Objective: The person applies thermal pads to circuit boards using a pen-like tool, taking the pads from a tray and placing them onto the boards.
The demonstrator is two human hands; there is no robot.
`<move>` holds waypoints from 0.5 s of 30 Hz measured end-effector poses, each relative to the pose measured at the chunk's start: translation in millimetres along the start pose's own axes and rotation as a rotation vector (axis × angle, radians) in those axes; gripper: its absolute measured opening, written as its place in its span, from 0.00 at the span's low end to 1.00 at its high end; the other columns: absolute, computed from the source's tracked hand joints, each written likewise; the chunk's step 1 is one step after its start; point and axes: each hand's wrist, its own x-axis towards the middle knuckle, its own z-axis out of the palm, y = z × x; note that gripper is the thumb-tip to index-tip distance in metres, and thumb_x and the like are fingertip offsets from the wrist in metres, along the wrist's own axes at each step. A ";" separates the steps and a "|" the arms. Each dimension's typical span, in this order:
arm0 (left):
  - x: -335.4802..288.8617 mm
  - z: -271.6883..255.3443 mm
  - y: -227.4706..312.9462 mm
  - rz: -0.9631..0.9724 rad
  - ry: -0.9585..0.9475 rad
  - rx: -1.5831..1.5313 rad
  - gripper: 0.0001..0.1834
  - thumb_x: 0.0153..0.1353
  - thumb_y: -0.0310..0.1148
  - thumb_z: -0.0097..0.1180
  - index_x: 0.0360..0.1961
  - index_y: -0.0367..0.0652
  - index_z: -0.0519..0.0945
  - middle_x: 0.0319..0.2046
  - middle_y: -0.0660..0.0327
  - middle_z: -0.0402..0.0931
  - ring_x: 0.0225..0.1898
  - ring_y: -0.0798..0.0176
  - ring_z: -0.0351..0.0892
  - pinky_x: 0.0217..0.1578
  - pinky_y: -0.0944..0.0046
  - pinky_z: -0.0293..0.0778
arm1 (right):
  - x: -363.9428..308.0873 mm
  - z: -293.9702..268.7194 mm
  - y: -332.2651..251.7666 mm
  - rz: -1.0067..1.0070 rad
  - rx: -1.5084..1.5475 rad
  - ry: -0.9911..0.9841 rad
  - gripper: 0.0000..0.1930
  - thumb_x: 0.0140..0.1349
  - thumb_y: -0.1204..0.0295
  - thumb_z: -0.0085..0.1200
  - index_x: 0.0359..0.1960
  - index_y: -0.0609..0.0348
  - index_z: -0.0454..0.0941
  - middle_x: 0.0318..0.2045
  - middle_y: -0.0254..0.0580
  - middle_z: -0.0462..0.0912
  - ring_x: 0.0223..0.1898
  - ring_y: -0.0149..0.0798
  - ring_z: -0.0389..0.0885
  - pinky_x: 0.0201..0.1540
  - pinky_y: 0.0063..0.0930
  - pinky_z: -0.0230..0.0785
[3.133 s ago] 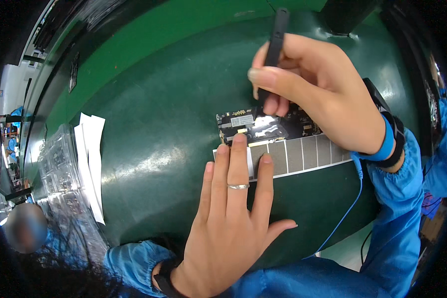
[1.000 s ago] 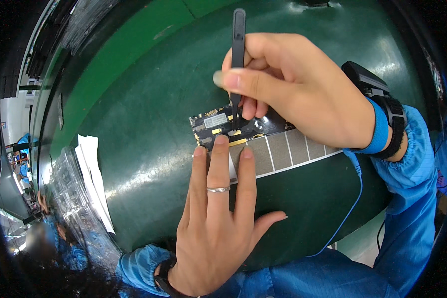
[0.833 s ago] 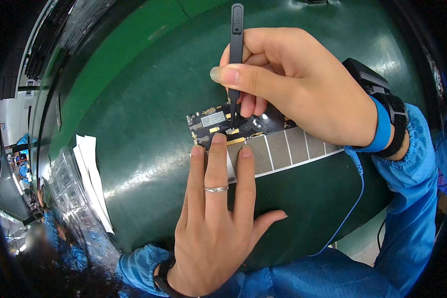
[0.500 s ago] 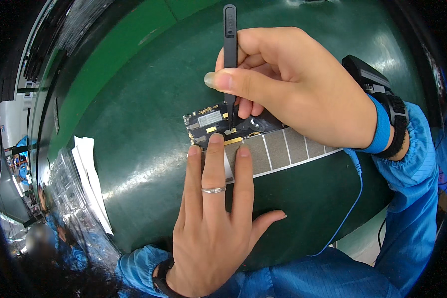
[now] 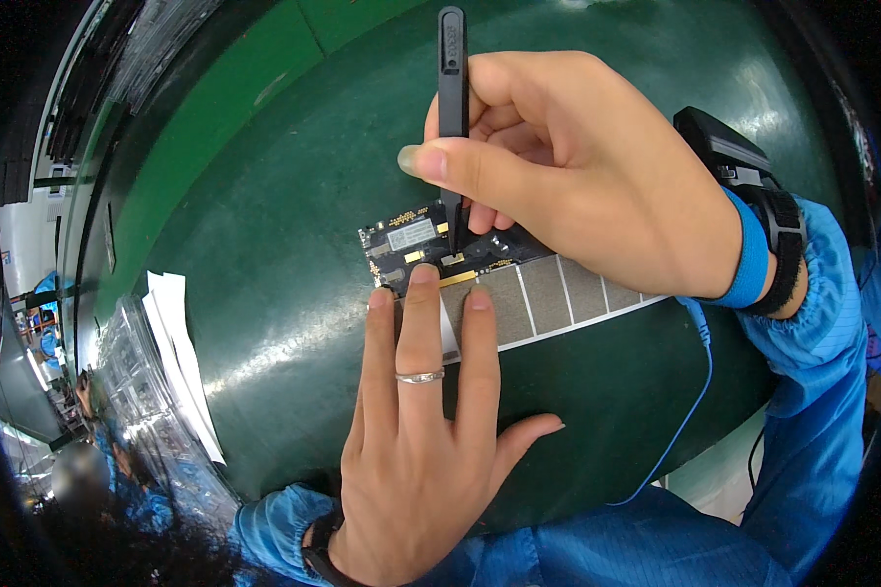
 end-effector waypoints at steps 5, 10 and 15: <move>0.6 -1.6 0.1 0.001 -0.011 0.008 0.44 0.62 0.62 0.57 0.68 0.37 0.70 0.68 0.38 0.61 0.67 0.32 0.66 0.65 0.49 0.72 | 0.4 -2.5 -2.8 0.022 -0.068 -0.029 0.09 0.72 0.69 0.56 0.41 0.64 0.77 0.30 0.35 0.80 0.31 0.24 0.78 0.37 0.19 0.74; 3.4 35.5 -9.0 0.073 0.215 0.292 0.44 0.62 0.62 0.57 0.68 0.37 0.70 0.68 0.38 0.61 0.67 0.32 0.66 0.63 0.49 0.73 | 0.3 -1.6 -0.4 0.016 -0.069 -0.033 0.09 0.72 0.69 0.56 0.41 0.64 0.77 0.30 0.35 0.80 0.31 0.24 0.78 0.37 0.19 0.74; -0.9 0.9 1.4 -0.011 0.003 0.005 0.45 0.60 0.62 0.59 0.68 0.38 0.70 0.68 0.40 0.62 0.67 0.33 0.67 0.63 0.49 0.74 | -0.3 -2.9 -0.4 0.021 -0.099 -0.044 0.09 0.72 0.69 0.56 0.41 0.64 0.77 0.30 0.34 0.79 0.31 0.24 0.78 0.37 0.19 0.74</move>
